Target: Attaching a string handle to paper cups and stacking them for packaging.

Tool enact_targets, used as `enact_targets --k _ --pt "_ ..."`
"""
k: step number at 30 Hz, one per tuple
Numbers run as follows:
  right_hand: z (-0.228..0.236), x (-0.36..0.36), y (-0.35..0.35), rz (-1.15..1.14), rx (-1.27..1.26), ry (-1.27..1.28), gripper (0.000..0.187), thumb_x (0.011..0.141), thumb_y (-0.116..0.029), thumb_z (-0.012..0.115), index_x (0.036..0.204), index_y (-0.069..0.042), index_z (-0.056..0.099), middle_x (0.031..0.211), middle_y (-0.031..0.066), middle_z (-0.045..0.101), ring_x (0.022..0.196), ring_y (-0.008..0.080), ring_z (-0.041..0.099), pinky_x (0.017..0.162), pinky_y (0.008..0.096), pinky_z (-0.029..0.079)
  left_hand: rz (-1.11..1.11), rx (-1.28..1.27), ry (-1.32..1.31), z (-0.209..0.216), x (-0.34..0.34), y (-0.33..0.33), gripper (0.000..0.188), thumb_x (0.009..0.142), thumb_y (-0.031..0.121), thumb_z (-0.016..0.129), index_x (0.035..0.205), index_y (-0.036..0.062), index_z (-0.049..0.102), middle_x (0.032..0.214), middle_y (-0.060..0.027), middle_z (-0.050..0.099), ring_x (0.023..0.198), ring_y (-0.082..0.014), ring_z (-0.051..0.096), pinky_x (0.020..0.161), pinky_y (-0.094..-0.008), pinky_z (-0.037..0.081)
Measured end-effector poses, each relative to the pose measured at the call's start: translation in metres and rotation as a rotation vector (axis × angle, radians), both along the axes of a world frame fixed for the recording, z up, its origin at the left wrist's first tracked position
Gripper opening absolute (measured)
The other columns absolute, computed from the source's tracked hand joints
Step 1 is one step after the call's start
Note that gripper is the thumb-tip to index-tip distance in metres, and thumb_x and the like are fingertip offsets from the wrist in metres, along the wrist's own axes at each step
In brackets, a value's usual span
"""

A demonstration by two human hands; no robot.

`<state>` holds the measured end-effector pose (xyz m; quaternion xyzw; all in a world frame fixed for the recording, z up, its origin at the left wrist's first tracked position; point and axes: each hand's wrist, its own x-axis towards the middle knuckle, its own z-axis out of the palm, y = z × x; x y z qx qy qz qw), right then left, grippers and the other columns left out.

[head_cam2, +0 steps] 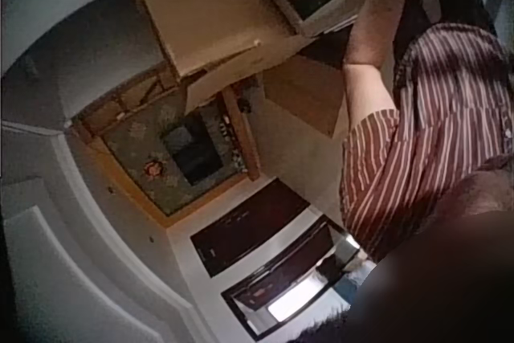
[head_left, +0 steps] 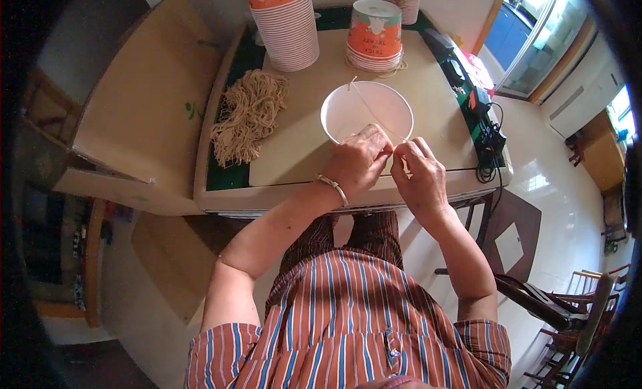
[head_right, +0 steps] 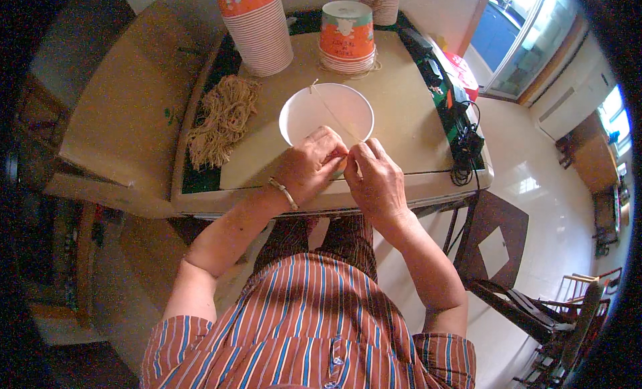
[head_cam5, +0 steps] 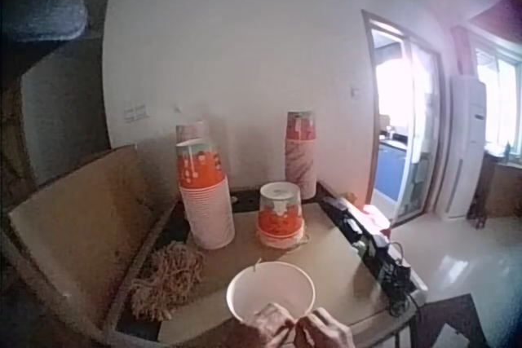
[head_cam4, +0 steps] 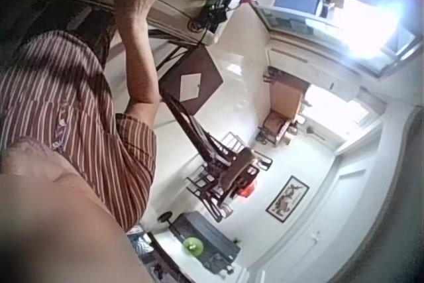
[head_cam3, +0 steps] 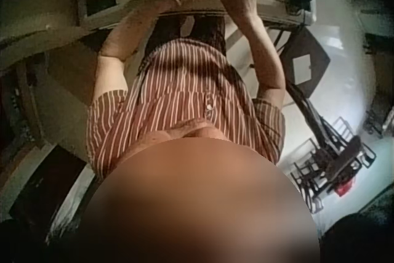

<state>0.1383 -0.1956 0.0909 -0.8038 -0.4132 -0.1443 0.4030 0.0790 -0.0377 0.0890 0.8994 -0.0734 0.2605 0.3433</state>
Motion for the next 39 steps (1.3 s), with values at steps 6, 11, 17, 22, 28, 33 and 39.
enact_targets --k 6,11,17,22,28,33,39 --pt "0.003 -0.002 -0.003 0.011 -0.036 -0.010 0.006 0.088 -0.007 0.063 0.089 -0.005 0.058 0.088 0.0132 0.059 0.076 0.0348 0.063 0.065 0.0438 0.053 -0.029 -0.007 -0.008 0.001 0.000 0.001 0.007 0.085 0.010 0.064 0.090 0.0053 0.060 0.093 -0.0121 0.059 0.085 -0.0345 0.062 0.077 -0.0443 0.052" --pt "0.022 0.006 -0.018 0.096 -0.132 0.044 0.021 0.086 -0.003 0.060 0.107 -0.006 0.057 0.093 0.0146 0.060 0.087 0.0351 0.062 0.075 0.0442 0.051 -0.044 0.006 0.033 0.004 -0.003 -0.001 0.010 0.088 0.005 0.065 0.096 0.0007 0.060 0.095 -0.0160 0.061 0.088 -0.0359 0.064 0.078 -0.0412 0.052" --pt "0.048 0.015 -0.020 0.178 -0.272 -0.067 0.034 0.083 0.004 0.055 0.115 -0.006 0.055 0.099 0.0160 0.061 0.097 0.0356 0.060 0.083 0.0453 0.050 -0.043 -0.096 0.013 0.005 -0.005 -0.002 0.015 0.091 0.008 0.063 0.104 0.0019 0.063 0.101 -0.0168 0.062 0.090 -0.0342 0.067 0.080 -0.0397 0.053" --pt "0.058 0.016 -0.019 0.219 -0.299 -0.068 0.038 0.081 0.007 0.054 0.117 -0.006 0.054 0.102 0.0166 0.060 0.099 0.0374 0.060 0.085 0.0473 0.049 -0.062 -0.122 0.048 0.014 -0.004 -0.002 0.015 0.091 0.008 0.063 0.105 0.0025 0.064 0.101 -0.0143 0.062 0.093 -0.0269 0.069 0.084 -0.0357 0.055" --pt "0.067 0.012 -0.018 0.241 -0.329 -0.058 0.042 0.079 0.006 0.056 0.119 -0.006 0.054 0.104 0.0171 0.061 0.099 0.0378 0.060 0.086 0.0469 0.049 -0.137 -0.235 0.072 -0.002 0.004 0.001 0.010 0.091 0.004 0.065 0.101 0.0007 0.064 0.104 -0.0108 0.060 0.098 -0.0214 0.069 0.087 -0.0328 0.057" --pt "0.074 0.016 -0.019 0.255 -0.347 -0.092 0.044 0.079 0.006 0.055 0.121 -0.006 0.054 0.105 0.0174 0.061 0.101 0.0381 0.059 0.087 0.0463 0.050 -0.111 -0.194 0.064 -0.002 0.001 0.001 0.009 0.089 0.003 0.067 0.097 0.0024 0.063 0.104 -0.0111 0.060 0.099 -0.0241 0.067 0.085 -0.0349 0.058" --pt "0.083 0.016 -0.017 0.282 -0.317 -0.092 0.043 0.080 0.006 0.054 0.121 -0.005 0.055 0.110 0.0185 0.062 0.102 0.0385 0.059 0.089 0.0456 0.049 -0.094 0.025 -0.071 0.002 0.001 0.001 0.014 0.084 0.006 0.070 0.096 0.0083 0.064 0.107 -0.0105 0.061 0.098 -0.0328 0.063 0.086 -0.0435 0.053"
